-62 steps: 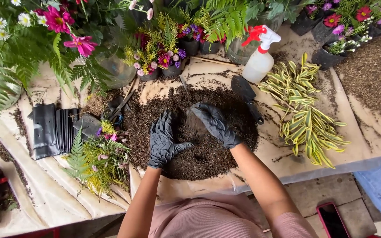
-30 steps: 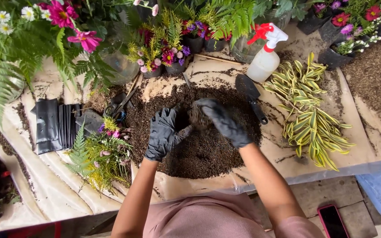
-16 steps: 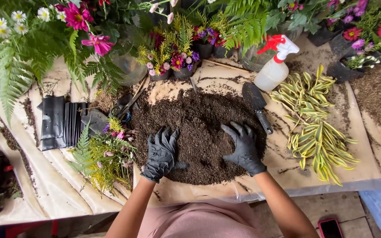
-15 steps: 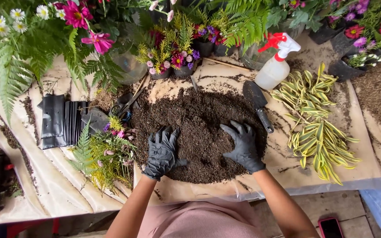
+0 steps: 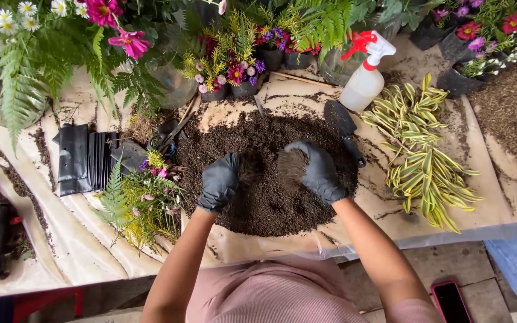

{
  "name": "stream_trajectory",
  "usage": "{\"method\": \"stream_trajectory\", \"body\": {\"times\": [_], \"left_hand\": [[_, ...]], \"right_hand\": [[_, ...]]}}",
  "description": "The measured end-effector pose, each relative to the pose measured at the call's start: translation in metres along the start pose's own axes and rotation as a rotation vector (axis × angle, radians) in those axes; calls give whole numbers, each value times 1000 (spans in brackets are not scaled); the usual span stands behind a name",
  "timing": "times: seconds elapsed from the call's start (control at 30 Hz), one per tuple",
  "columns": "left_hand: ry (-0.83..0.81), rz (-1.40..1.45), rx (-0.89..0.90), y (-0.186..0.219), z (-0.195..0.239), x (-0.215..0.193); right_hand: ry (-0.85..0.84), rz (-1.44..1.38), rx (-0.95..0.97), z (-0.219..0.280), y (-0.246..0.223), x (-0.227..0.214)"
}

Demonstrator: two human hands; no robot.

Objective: A person wearing gloves uses their hands and a small trowel to manipulate, scoop, and pat a pile of soil on a workspace, likely in preparation for potting.

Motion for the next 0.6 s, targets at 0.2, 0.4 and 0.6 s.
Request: {"method": "stream_trajectory", "body": {"times": [0.2, 0.4, 0.6], "left_hand": [[-198, 612, -829, 101, -74, -185], [-62, 741, 274, 74, -71, -150], [-218, 357, -321, 54, -80, -176]], "right_hand": [[-4, 455, -325, 15, -110, -4], [-179, 184, -338, 26, -157, -29], [-77, 434, -408, -28, -62, -28]]}}
Point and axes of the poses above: each hand's wrist, its own z-axis away from the middle knuckle, its own x-axis out of the palm, y = z × x, the point moved 3 cm from there along -z, towards the middle knuckle, and after that the axes turned 13 degrees about x, right-handed, at the moved point
